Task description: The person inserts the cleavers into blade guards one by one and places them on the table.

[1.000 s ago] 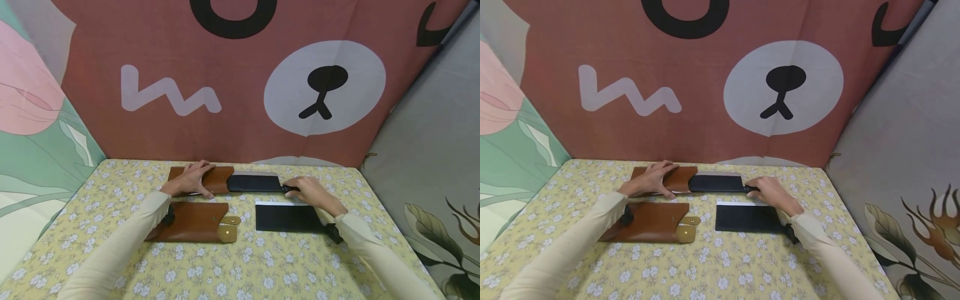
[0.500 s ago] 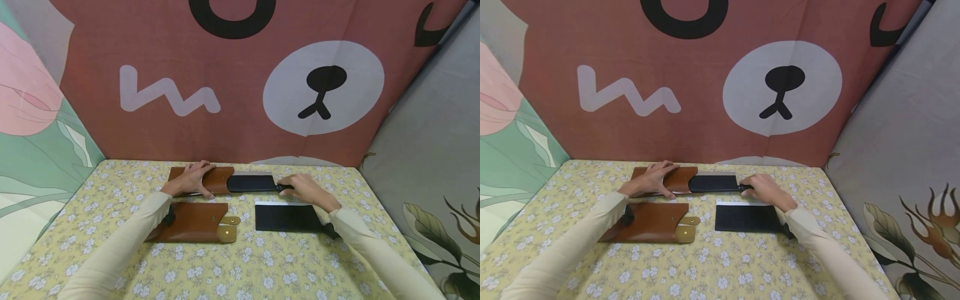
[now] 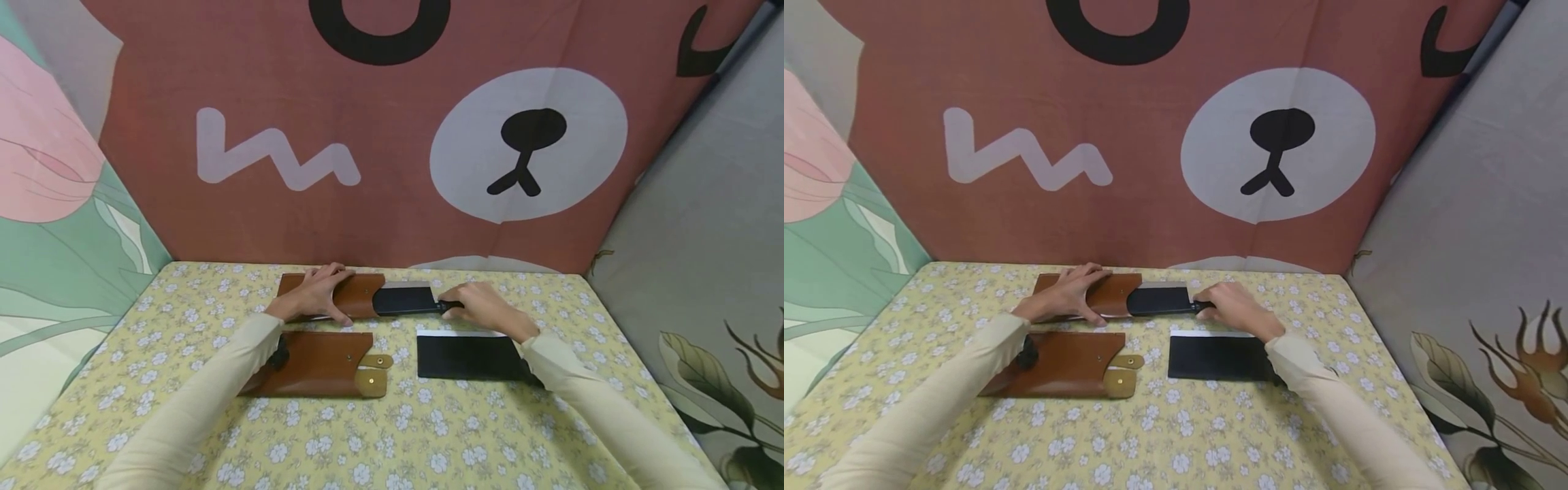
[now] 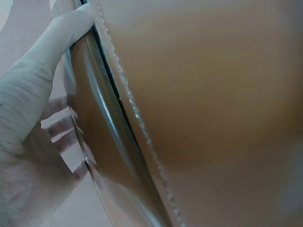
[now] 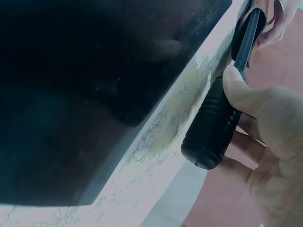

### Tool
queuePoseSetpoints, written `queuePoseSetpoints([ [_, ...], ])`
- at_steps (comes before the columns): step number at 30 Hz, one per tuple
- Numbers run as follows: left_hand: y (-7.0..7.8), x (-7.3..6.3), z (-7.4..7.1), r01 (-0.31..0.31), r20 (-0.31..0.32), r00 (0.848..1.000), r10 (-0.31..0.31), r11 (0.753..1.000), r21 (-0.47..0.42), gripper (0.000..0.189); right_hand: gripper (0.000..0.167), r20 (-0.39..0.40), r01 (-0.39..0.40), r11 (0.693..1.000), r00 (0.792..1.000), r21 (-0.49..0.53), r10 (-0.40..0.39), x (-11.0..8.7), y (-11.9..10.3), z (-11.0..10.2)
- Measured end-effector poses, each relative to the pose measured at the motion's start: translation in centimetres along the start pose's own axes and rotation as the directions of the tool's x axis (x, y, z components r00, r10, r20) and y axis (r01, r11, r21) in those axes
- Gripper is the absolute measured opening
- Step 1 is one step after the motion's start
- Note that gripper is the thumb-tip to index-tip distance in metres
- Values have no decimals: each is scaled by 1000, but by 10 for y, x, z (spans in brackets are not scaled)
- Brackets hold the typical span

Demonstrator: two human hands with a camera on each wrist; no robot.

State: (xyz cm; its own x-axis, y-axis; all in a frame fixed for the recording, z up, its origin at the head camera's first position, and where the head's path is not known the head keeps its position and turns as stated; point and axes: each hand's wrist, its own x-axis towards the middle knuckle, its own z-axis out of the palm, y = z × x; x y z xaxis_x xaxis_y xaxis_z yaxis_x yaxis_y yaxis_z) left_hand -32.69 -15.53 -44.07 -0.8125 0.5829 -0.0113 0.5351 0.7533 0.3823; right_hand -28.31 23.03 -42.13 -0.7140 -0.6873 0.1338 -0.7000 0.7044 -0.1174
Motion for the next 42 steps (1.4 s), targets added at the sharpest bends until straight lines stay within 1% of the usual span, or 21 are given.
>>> queuePoseSetpoints([
  [3, 0, 2, 1, -7, 5, 1000, 7, 1000, 5, 119, 39, 4, 2, 1000, 1000, 1, -2, 2, -1, 0],
  [8, 2, 3, 0, -12, -12, 1000, 12, 1000, -11, 118, 37, -28, 18, 1000, 999, 9, -17, 7, -3, 0],
  [14, 3, -1, 3, -19, 1, 1000, 19, 1000, -5, 116, 35, 4, 45, 998, 999, 35, -46, 12, -8, 8],
  [22, 4, -1, 3, -8, -14, 1000, 8, 1000, -17, 115, 33, -13, 38, 997, 999, 70, -37, 18, -14, 9],
  [27, 3, 2, 1, -6, -1, 1000, 6, 1000, -23, 115, 37, 11, 7, 998, 1000, 57, -7, 21, -12, 8],
  [32, 2, 1, 0, 0, 1, 1000, 0, 1000, -30, 115, 38, 23, -14, 998, 1000, 63, 12, 24, -13, 9],
  [38, 4, 3, 3, 0, -13, 1000, 0, 1000, -10, 116, 40, 36, 10, 998, 999, 69, -13, 28, -17, 11],
  [42, 7, 5, 3, 11, -14, 1000, -11, 1000, 7, 117, 39, 37, 20, 997, 999, 70, -22, 33, -20, 12],
])
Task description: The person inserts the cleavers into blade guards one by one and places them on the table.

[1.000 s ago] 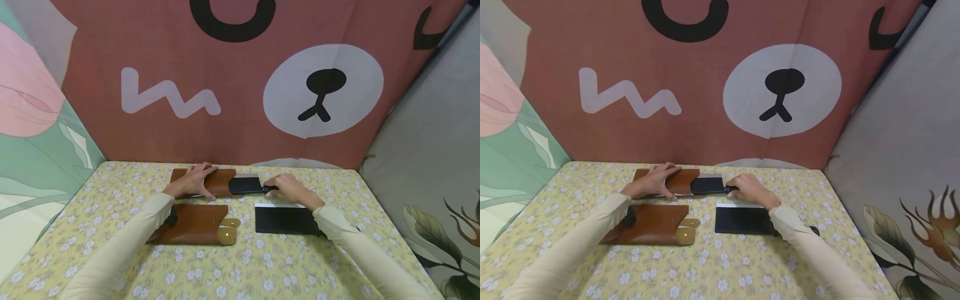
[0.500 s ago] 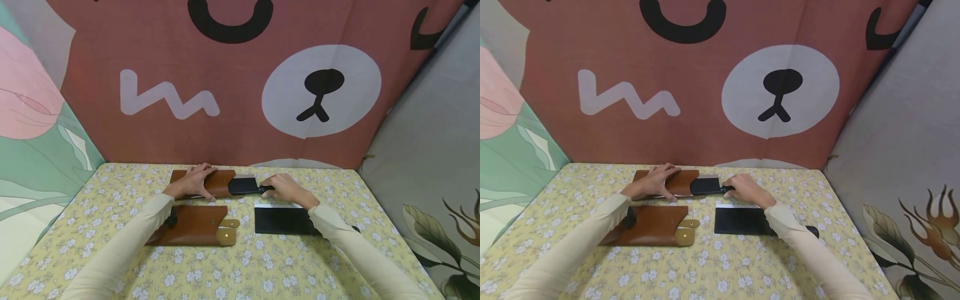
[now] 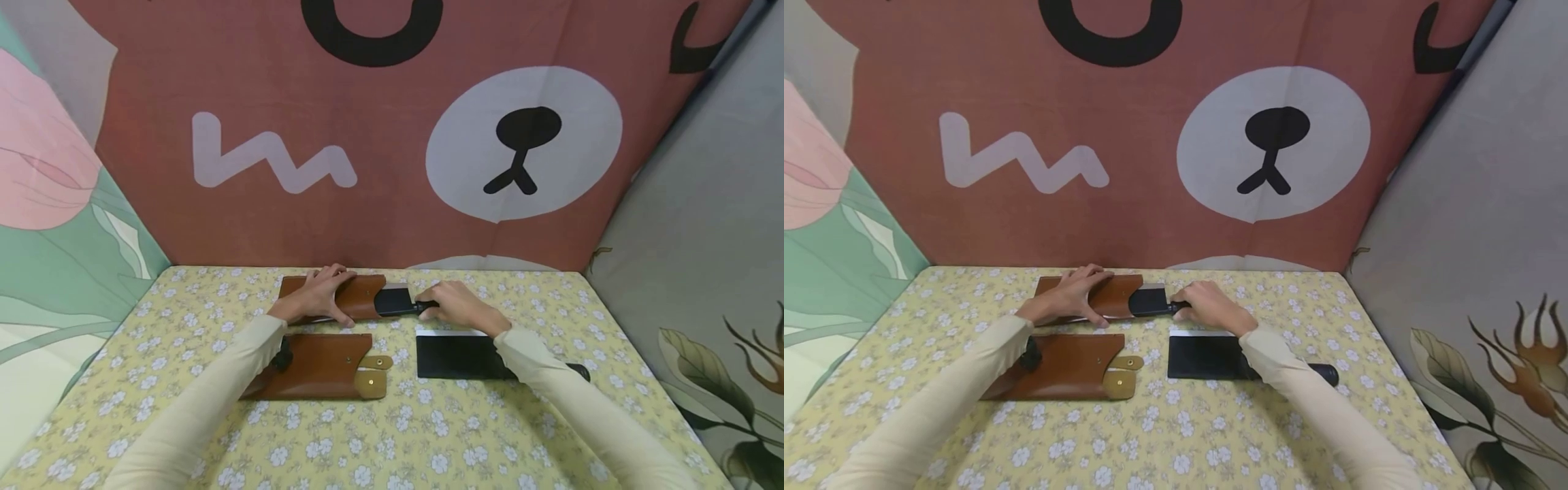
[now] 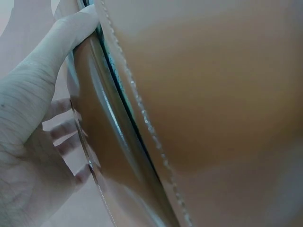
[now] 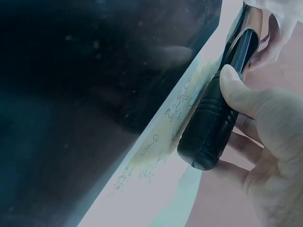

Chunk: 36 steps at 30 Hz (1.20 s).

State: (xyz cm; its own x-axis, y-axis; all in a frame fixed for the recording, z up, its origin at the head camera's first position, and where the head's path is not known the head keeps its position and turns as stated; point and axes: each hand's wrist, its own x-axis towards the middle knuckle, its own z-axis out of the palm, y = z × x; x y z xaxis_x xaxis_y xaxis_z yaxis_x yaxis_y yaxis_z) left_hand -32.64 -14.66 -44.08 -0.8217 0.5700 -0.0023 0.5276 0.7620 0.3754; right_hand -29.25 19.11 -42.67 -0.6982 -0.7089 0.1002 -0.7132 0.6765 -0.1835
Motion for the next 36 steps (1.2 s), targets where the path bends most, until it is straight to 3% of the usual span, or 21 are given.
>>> queuePoseSetpoints([
  [14, -2, 2, 1, -19, 0, 1000, 19, 999, -25, 115, 40, 2, 19, 1000, 1000, 8, -19, 13, -7, 5],
  [24, -2, 2, 2, -25, -6, 1000, 25, 1000, -18, 115, 13, -3, 51, 998, 999, 26, -51, 22, -13, 6],
  [32, -2, 4, 2, -34, 7, 999, 34, 999, -18, 116, 31, 95, -50, 998, 994, 44, 46, 18, -11, 1],
  [36, -2, 3, 1, -30, 8, 1000, 30, 999, -28, 116, 29, 141, -88, 996, 986, 27, 84, 14, -7, -6],
])
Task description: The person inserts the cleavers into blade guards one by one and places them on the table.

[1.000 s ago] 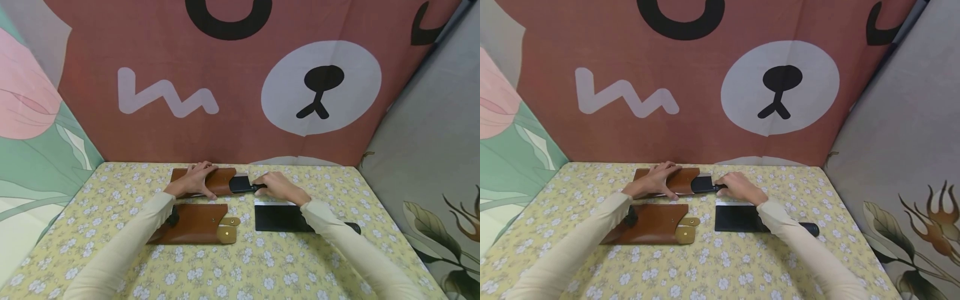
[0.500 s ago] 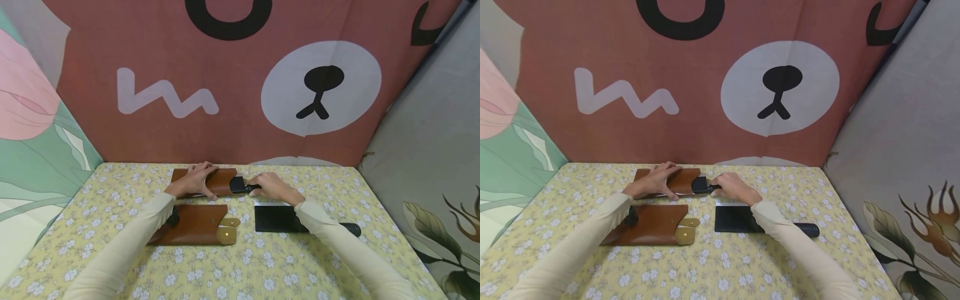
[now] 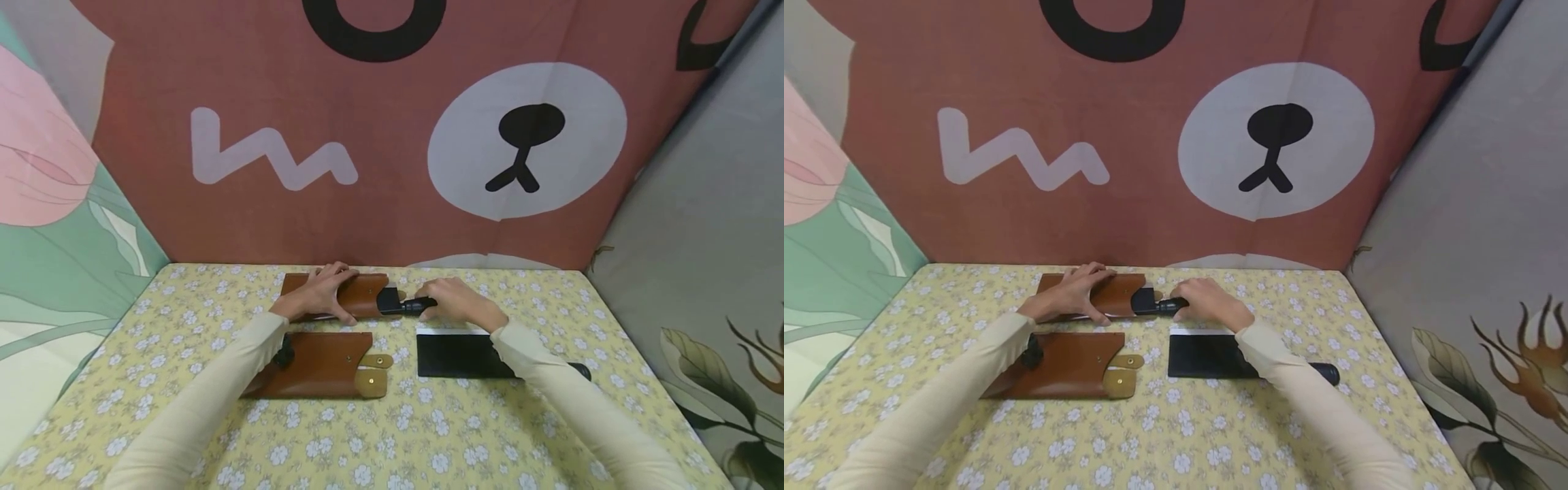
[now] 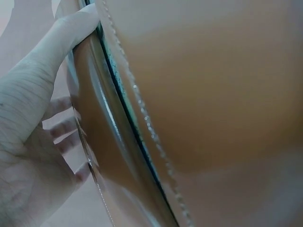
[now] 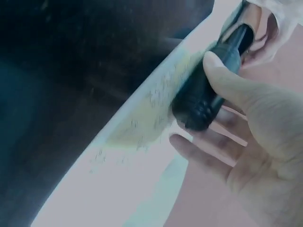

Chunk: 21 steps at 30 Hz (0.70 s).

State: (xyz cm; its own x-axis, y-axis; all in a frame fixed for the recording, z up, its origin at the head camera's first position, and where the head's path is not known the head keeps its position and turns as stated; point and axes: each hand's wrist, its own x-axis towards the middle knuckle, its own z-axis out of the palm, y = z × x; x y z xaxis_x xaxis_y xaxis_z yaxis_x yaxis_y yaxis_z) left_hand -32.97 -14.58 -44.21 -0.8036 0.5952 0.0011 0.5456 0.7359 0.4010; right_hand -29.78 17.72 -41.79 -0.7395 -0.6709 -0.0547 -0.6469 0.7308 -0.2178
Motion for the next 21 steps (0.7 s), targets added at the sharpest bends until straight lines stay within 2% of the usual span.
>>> queuePoseSetpoints([
  [8, 1, 0, -4, 22, 15, 1000, -22, 1000, 6, 115, 38, 4, 66, 995, 998, 75, -67, -2, 8, -3],
  [21, -1, 3, -2, -3, 7, 1000, 3, 1000, -8, 114, 37, -53, 102, 992, 994, 71, -98, -3, 13, 1],
])
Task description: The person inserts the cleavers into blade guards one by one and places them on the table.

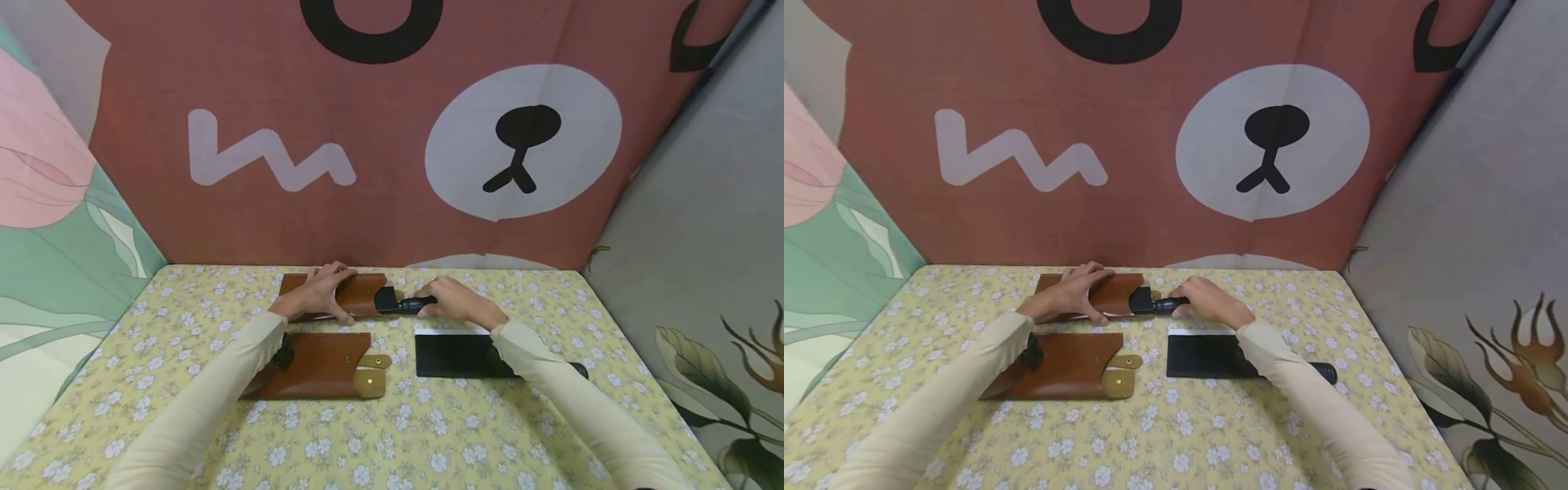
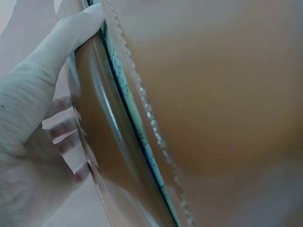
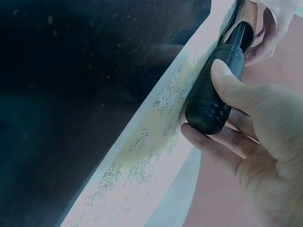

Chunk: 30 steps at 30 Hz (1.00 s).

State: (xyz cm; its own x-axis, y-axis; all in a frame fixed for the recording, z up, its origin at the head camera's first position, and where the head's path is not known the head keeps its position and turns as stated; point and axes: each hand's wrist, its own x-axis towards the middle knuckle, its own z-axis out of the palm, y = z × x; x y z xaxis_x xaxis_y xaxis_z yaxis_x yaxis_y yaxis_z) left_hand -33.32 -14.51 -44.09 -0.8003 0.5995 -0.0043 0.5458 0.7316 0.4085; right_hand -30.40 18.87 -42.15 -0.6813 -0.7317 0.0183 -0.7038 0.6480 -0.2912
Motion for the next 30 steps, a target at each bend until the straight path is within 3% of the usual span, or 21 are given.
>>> queuePoseSetpoints([
  [15, 2, 1, -2, 41, 41, 998, -40, 999, -18, 115, 36, -44, -13, 1000, 999, -13, 12, 1, 1, -2],
  [23, 5, 4, -4, 92, 140, 986, -89, 996, -13, 122, 41, -65, -12, 1000, 998, -8, 11, -1, 1, 0],
  [30, 6, 7, -3, 61, 78, 995, -61, 998, 1, 116, 41, -106, -6, 1000, 994, 11, 7, -2, 6, 4],
])
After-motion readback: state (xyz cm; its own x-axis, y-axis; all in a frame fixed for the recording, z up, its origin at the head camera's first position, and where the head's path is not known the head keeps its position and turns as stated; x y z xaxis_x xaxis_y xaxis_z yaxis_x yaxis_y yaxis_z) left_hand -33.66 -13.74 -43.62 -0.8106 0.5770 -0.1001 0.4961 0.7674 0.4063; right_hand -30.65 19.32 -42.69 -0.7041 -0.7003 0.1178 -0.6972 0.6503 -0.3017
